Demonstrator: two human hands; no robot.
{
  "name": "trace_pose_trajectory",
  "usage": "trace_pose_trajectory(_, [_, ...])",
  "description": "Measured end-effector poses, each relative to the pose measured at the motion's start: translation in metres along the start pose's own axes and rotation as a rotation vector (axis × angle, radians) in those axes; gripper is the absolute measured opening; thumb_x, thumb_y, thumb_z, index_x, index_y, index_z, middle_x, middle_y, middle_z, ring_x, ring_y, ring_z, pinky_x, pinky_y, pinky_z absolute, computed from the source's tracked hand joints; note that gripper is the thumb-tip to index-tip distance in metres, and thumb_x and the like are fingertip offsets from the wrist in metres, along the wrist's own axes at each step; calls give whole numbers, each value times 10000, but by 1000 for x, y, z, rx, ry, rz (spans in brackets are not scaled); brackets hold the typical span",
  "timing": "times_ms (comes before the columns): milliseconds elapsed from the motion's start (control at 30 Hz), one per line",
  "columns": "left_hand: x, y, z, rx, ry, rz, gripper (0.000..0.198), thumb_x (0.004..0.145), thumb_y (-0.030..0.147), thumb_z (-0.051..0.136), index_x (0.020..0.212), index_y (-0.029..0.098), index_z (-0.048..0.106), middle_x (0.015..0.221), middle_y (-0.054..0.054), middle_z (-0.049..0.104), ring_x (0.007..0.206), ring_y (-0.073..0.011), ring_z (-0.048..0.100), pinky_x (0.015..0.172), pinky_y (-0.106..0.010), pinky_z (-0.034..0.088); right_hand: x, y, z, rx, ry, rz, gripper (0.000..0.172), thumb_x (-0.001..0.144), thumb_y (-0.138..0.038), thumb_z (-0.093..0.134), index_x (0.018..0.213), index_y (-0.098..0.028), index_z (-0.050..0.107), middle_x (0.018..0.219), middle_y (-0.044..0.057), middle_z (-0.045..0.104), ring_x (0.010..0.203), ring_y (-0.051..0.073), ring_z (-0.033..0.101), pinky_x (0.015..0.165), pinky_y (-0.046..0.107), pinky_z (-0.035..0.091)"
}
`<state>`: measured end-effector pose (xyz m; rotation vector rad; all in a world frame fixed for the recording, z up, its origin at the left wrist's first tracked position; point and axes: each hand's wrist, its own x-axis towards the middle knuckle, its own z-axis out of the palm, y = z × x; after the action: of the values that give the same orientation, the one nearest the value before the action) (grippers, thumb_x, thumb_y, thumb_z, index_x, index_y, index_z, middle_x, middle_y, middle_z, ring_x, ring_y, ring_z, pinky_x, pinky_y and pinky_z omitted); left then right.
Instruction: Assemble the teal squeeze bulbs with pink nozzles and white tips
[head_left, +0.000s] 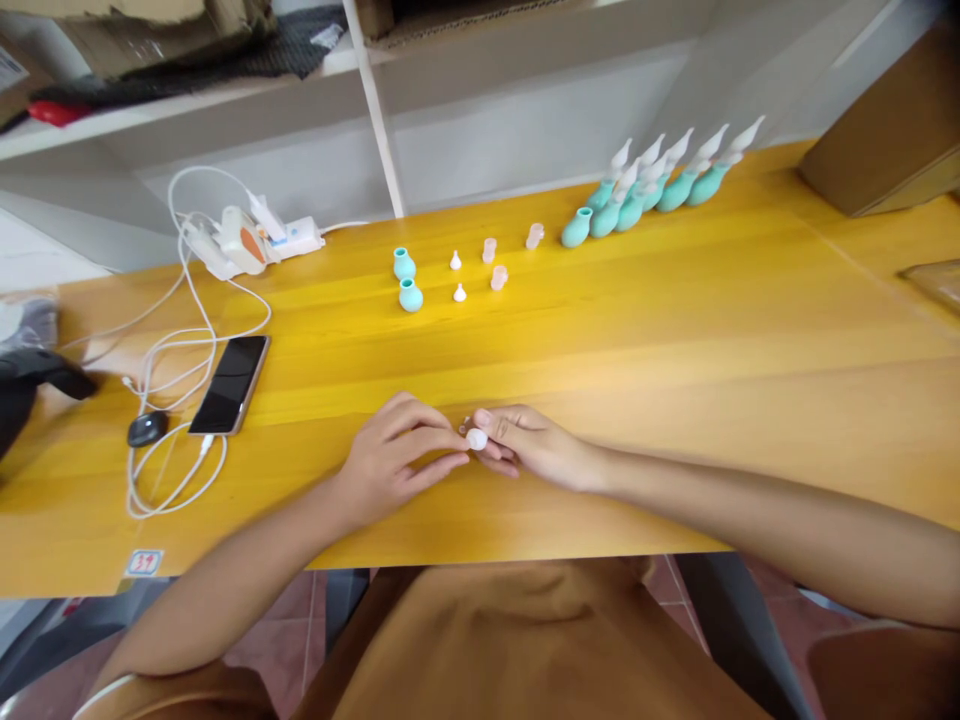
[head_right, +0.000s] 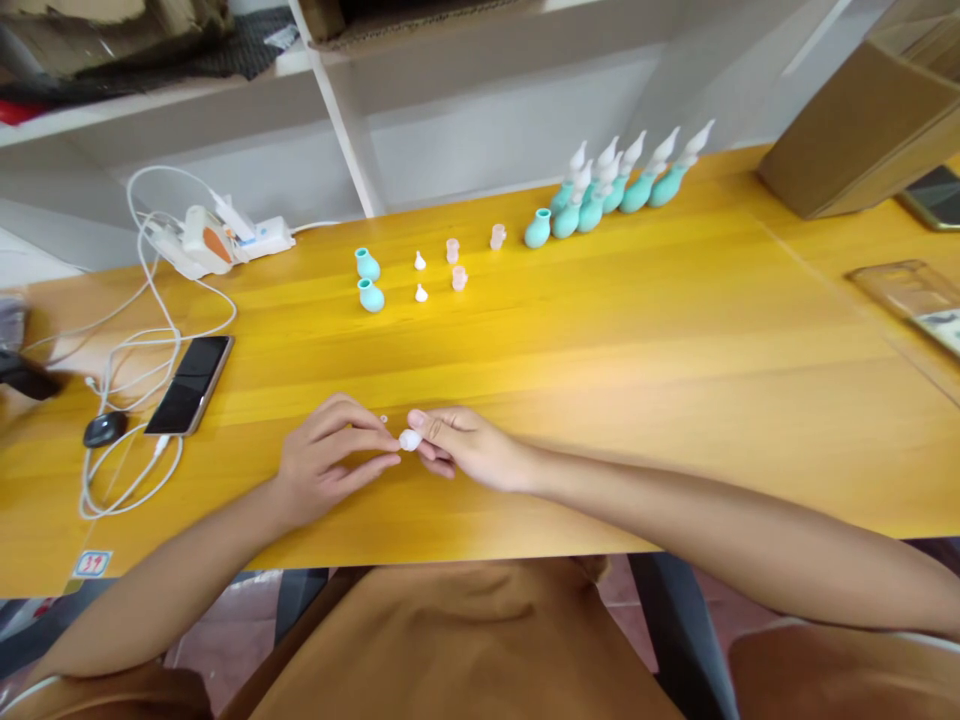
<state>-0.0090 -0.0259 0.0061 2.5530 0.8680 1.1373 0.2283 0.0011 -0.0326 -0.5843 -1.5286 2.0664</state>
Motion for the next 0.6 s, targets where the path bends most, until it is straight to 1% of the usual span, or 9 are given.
trace_pose_trajectory(233, [-1,1,-1,59,-33,31,142,1042,257,744,1181,249,717,1001,-28,744,861,-153,675,818,-309,575,2,1,-1,21,5,-22,614,1099,-731,478,763,-216,481,605,-59,473,532,103,393,579,290,300])
trace_pose_trajectory(467, [-1,0,-1,51,-34,40,171,1017,160,746,1171,229,718,984,-28,737,845,-148,662,817,-304,566,1,1,-1,11,1,-35,585,1122,-688,470,786,-210,500,605,-63,462,530,100,396,567,287,293])
trace_pose_trajectory(600, [0,0,-1,47,-32,44,173,1015,149,746,1169,223,722,975,-30,738,837,-148,656,802,-302,558,1,1,-1,-7,1,-38,583,1126,-681,464,785,-210,497,606,-61,467,534,100,403,571,288,307])
